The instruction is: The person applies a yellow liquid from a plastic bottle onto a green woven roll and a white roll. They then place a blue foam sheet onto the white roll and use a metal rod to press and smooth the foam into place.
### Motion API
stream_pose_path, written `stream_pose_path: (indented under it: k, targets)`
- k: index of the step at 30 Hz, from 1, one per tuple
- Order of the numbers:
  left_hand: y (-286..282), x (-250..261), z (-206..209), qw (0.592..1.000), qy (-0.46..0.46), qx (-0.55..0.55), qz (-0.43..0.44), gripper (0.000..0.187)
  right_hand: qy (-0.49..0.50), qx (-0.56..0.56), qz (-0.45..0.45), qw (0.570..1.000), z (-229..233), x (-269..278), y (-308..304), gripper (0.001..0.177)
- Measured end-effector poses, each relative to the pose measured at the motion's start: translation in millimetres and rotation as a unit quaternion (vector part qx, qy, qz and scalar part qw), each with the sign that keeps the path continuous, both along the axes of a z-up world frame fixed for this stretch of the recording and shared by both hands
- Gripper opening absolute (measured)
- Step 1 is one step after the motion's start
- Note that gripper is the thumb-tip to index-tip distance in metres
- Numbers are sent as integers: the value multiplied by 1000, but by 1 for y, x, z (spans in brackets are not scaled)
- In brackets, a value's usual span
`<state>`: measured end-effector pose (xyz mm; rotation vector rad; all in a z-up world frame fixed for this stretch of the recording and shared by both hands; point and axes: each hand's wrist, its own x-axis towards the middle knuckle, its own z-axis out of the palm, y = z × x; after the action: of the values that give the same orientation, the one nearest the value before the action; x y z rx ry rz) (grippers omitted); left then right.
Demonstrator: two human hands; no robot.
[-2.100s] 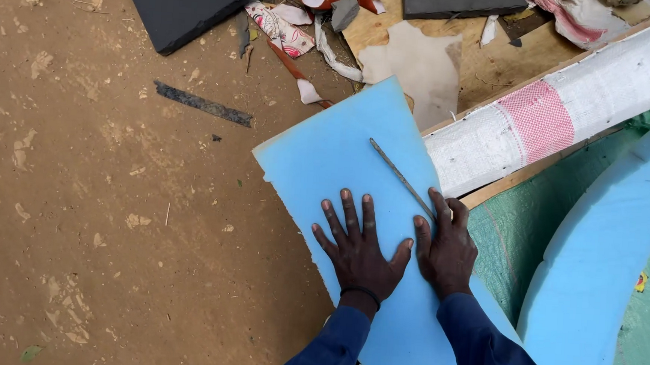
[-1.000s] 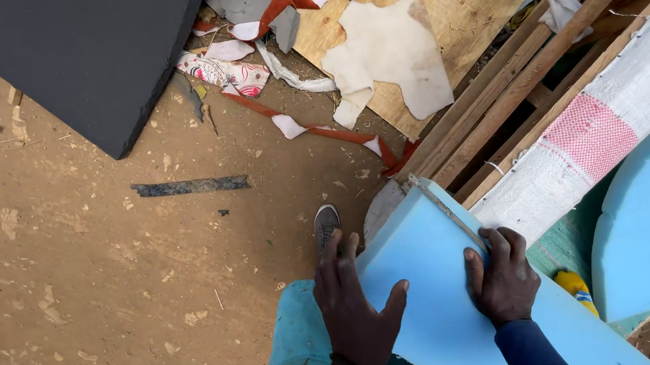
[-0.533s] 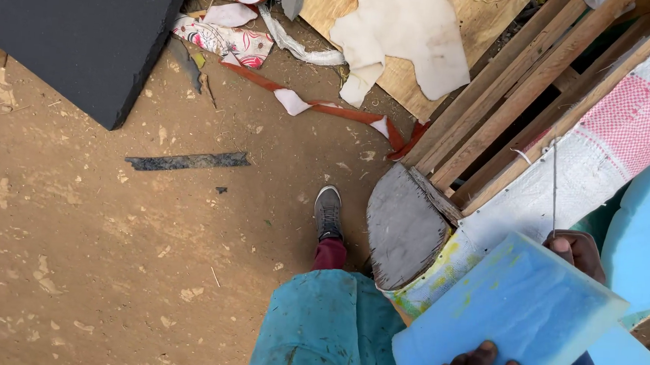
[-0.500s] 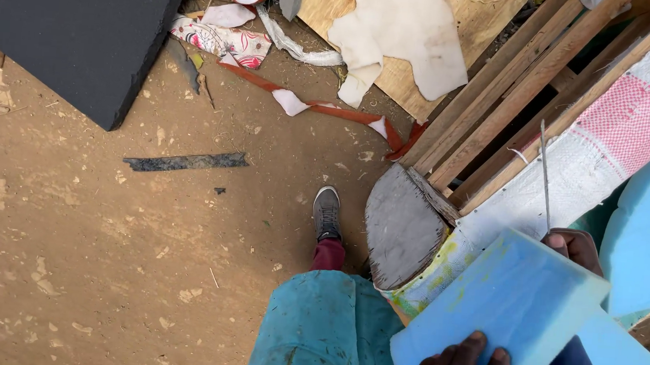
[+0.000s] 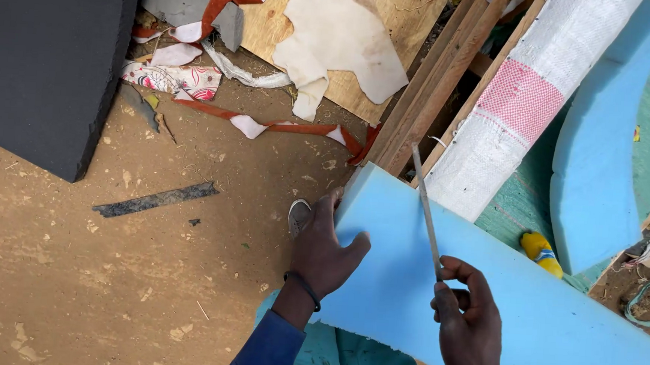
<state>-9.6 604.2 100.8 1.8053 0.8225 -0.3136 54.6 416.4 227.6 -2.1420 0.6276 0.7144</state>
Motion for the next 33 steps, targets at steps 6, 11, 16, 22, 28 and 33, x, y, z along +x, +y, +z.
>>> stream_pose_path:
  k: [6,11,16,22,28,33]
  targets:
    - [-10,58,-22,995,44,90,13,99,96,-46,44,993,-3,-35,11,53]
    - [-3,61,-29,995,58,77,-12,96,56,-46,65,995,-2,-21,34,47]
    - [-10,59,-33,992,36,118,-18,96,-72,-115,247,959,-50,-6,28,63]
    - [-11,56,-21,995,18,100,-8,77,-136,-193,330,914,-69,-14,39,63]
    - [-16,57,-37,994,2,111,15,78,8,-274,363,891,-68,-134,6,78]
    - [-18,59,-37,994,10,113,13,64,-88,-194,326,921,-90,-57,41,70]
